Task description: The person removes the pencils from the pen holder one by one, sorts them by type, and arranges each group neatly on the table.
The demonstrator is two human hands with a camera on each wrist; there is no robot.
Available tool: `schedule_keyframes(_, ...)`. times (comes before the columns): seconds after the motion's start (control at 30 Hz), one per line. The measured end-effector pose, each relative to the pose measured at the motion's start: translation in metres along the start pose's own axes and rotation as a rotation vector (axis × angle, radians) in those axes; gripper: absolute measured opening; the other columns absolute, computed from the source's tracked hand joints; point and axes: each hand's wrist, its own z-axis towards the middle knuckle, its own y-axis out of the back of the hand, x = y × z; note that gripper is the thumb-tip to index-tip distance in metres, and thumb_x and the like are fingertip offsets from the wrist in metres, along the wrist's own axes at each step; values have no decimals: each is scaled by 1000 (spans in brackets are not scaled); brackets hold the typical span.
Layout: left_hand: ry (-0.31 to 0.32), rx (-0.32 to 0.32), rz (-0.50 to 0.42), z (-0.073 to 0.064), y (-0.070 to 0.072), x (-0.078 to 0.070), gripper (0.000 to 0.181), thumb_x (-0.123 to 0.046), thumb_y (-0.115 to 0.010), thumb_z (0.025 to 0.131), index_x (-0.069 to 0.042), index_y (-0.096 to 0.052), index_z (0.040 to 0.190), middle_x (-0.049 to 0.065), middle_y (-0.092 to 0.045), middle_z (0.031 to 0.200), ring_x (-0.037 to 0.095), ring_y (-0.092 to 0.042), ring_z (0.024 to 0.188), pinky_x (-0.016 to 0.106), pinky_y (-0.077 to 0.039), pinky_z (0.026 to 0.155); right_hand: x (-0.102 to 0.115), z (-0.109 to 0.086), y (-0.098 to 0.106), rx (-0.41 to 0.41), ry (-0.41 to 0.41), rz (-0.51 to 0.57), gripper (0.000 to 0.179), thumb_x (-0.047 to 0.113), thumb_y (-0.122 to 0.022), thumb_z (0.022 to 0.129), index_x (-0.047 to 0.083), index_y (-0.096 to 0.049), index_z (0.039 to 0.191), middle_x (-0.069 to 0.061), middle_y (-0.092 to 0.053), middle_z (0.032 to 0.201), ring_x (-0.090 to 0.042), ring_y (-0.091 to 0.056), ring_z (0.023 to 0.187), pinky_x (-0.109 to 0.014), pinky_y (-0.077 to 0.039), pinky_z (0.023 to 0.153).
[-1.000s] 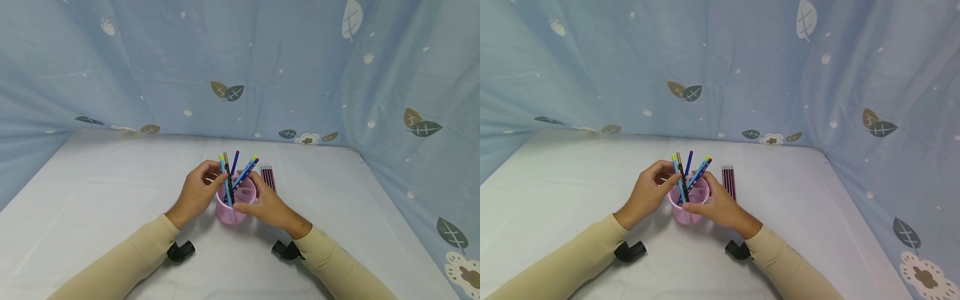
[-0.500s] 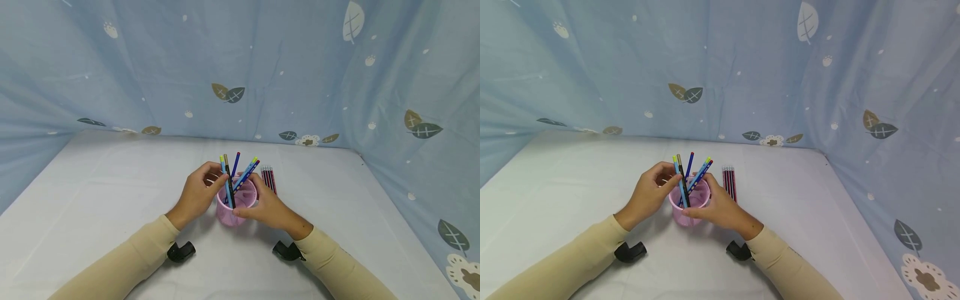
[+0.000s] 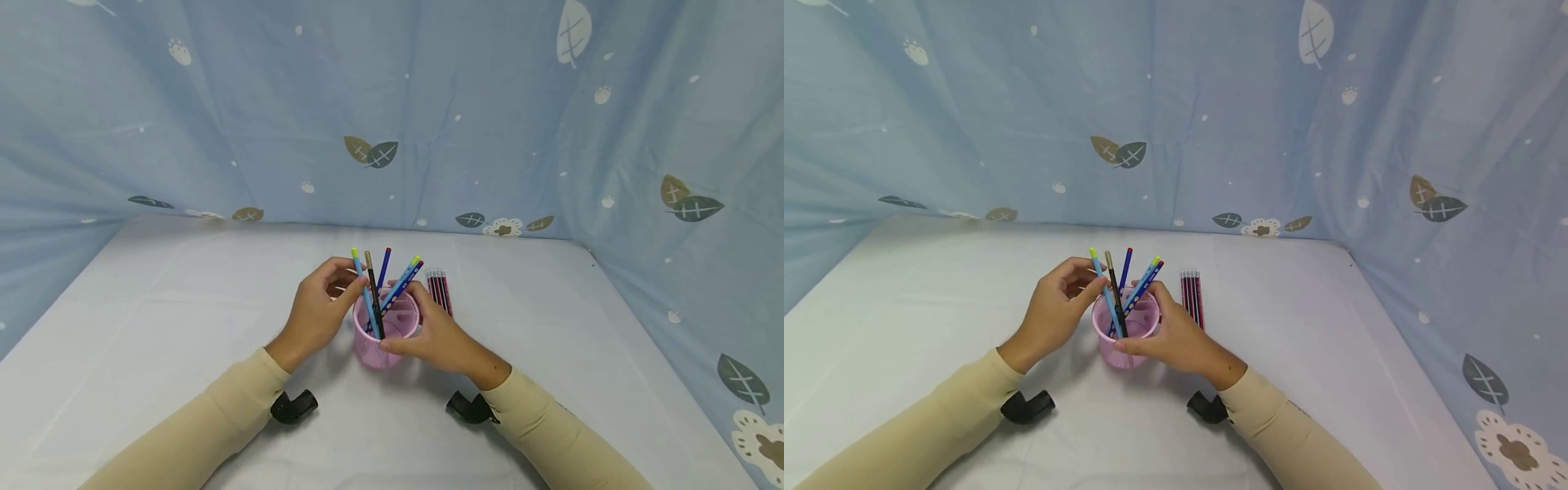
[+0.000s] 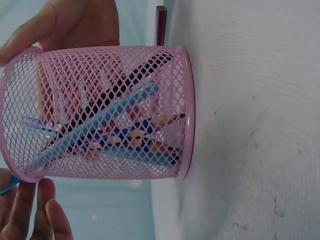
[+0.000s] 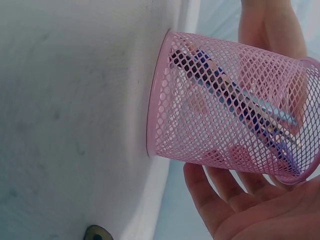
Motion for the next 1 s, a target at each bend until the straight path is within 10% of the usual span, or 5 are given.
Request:
schedule_keyframes(0.4,-137,-64,-39,-1,4,-2,21,-19,-59,102,-8,-57,120,4,-73,96,12,-69,85,23,-54,77,-1,3,-1,10,15,1,82,18,-86,79,12,-36,144,-6,-50,143,-21,-55,127,-47,-48,107)
schedule_keyframes(1.0,-158,-103,-230,2,10,-7,27,-14,-47,106,-1,-44,129,15,-64,96,13,-68,73,28,-60,61,-2,2,-1,-14,22,-23,80,17,-86,78,14,-38,142,-3,-53,141,-20,-55,127,-47,-48,107)
